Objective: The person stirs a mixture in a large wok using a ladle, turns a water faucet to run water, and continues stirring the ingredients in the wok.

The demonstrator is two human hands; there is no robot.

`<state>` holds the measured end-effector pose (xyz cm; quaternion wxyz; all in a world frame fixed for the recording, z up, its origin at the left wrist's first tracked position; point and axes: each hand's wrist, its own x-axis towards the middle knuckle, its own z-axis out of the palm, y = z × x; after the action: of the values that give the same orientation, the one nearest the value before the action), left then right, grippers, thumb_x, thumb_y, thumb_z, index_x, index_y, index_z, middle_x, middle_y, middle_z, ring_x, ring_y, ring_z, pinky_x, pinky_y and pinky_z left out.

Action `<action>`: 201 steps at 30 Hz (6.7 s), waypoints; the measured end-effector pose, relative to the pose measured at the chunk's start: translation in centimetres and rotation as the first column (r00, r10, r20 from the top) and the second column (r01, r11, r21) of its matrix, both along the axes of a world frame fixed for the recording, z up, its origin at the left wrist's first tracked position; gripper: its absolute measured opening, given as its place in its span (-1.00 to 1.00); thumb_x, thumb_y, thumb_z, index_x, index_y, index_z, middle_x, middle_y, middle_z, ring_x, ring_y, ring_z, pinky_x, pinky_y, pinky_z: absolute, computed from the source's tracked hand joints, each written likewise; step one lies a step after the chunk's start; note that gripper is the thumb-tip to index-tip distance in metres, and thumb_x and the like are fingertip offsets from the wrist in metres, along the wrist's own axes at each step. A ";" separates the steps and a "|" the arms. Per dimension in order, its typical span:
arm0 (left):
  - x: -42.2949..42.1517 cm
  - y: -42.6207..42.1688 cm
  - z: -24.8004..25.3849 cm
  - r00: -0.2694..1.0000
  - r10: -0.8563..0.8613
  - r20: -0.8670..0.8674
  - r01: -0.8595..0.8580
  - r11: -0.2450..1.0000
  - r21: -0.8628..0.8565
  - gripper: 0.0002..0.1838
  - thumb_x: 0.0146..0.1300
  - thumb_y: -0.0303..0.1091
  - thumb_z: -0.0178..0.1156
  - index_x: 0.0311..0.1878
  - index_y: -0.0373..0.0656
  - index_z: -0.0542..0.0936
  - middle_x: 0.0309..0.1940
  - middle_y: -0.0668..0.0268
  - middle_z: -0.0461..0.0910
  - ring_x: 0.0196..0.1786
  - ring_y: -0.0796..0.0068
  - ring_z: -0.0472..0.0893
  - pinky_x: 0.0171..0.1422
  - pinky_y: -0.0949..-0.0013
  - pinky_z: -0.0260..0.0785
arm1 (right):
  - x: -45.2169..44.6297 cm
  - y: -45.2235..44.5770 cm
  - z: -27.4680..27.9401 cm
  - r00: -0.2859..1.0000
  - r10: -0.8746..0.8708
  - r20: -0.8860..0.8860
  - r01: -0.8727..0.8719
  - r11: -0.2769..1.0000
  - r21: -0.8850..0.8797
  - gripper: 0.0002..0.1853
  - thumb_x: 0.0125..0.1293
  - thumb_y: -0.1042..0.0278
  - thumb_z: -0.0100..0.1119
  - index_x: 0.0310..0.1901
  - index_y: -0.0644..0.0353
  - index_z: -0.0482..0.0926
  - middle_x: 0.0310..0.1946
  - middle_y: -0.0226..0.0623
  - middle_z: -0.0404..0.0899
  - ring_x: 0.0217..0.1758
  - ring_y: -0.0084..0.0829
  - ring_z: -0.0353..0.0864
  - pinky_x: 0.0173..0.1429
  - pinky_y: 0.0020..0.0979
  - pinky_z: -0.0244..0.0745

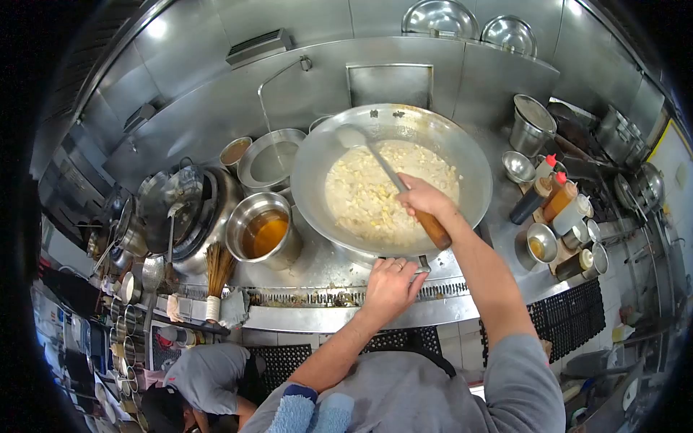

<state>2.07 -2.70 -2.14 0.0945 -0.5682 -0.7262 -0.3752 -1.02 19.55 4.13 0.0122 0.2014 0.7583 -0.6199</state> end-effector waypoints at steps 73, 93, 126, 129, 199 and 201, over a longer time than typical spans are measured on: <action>-0.2 0.0 -0.1 1.000 -0.017 0.021 0.017 1.000 0.021 -0.72 0.23 -0.14 0.38 -0.25 -0.15 0.61 -0.35 0.21 0.62 -0.24 0.18 0.60 -0.07 0.17 0.35 | 22.5 -1.1 4.5 0.925 -0.353 0.142 0.368 0.924 -0.106 -0.18 0.41 0.45 0.12 0.63 0.18 -0.03 -0.44 -0.42 0.40 -0.68 -0.61 0.32 -0.66 -0.48 0.27; 0.1 1.4 2.4 0.993 0.056 -0.106 -0.090 0.931 -0.353 -0.50 0.29 0.16 0.25 -0.53 -0.08 0.68 -0.67 0.14 0.62 -0.56 0.10 0.68 -0.42 0.08 0.52 | 24.6 -1.8 6.1 0.944 -0.328 0.034 0.328 0.944 -0.018 -0.23 0.42 0.51 0.11 0.61 0.23 0.04 -0.59 -0.50 0.38 -0.69 -0.64 0.36 -0.64 -0.52 0.30; 0.1 1.3 2.1 1.000 0.023 0.001 -0.022 0.972 -0.233 -0.52 0.28 0.09 0.33 -0.54 -0.12 0.62 -0.66 0.17 0.60 -0.52 0.08 0.66 -0.40 0.08 0.46 | 23.7 -2.8 1.0 0.853 -0.522 -0.032 0.507 0.841 -0.190 -0.18 0.43 0.42 0.12 0.62 0.26 -0.06 -0.47 -0.42 0.44 -0.65 -0.60 0.37 -0.65 -0.48 0.35; -0.2 1.0 2.6 0.997 -0.013 0.071 0.027 0.979 -0.201 -0.54 0.32 0.06 0.31 -0.51 -0.15 0.64 -0.65 0.15 0.60 -0.49 0.04 0.65 -0.39 0.05 0.46 | 23.5 -3.2 0.9 0.857 -0.514 -0.023 0.496 0.837 -0.234 -0.18 0.43 0.40 0.13 0.62 0.26 -0.05 -0.49 -0.43 0.43 -0.65 -0.61 0.37 -0.66 -0.48 0.35; -0.5 0.7 2.4 0.995 -0.039 0.087 0.059 0.971 -0.233 -0.58 0.31 0.02 0.31 -0.47 -0.15 0.61 -0.54 0.19 0.63 -0.45 0.11 0.67 -0.35 0.09 0.49 | 28.7 -6.4 23.7 0.770 0.050 0.637 -0.140 0.986 0.091 -0.17 0.27 0.69 0.12 0.59 0.24 0.12 -0.63 -0.31 0.54 -0.70 -0.54 0.50 -0.50 -0.44 0.43; -0.4 0.8 2.5 0.995 -0.040 0.090 0.059 0.974 -0.220 -0.57 0.31 0.02 0.31 -0.48 -0.15 0.61 -0.55 0.19 0.63 -0.45 0.11 0.67 -0.35 0.10 0.48 | 27.1 -6.5 22.5 0.745 0.015 0.667 -0.118 0.987 0.109 -0.18 0.28 0.68 0.12 0.59 0.24 0.12 -0.61 -0.34 0.52 -0.68 -0.56 0.49 -0.50 -0.43 0.41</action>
<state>1.64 -1.93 0.38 -0.0102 -0.5768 -0.7525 -0.3177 26.11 13.05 26.59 0.2884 0.3814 0.7539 -0.4505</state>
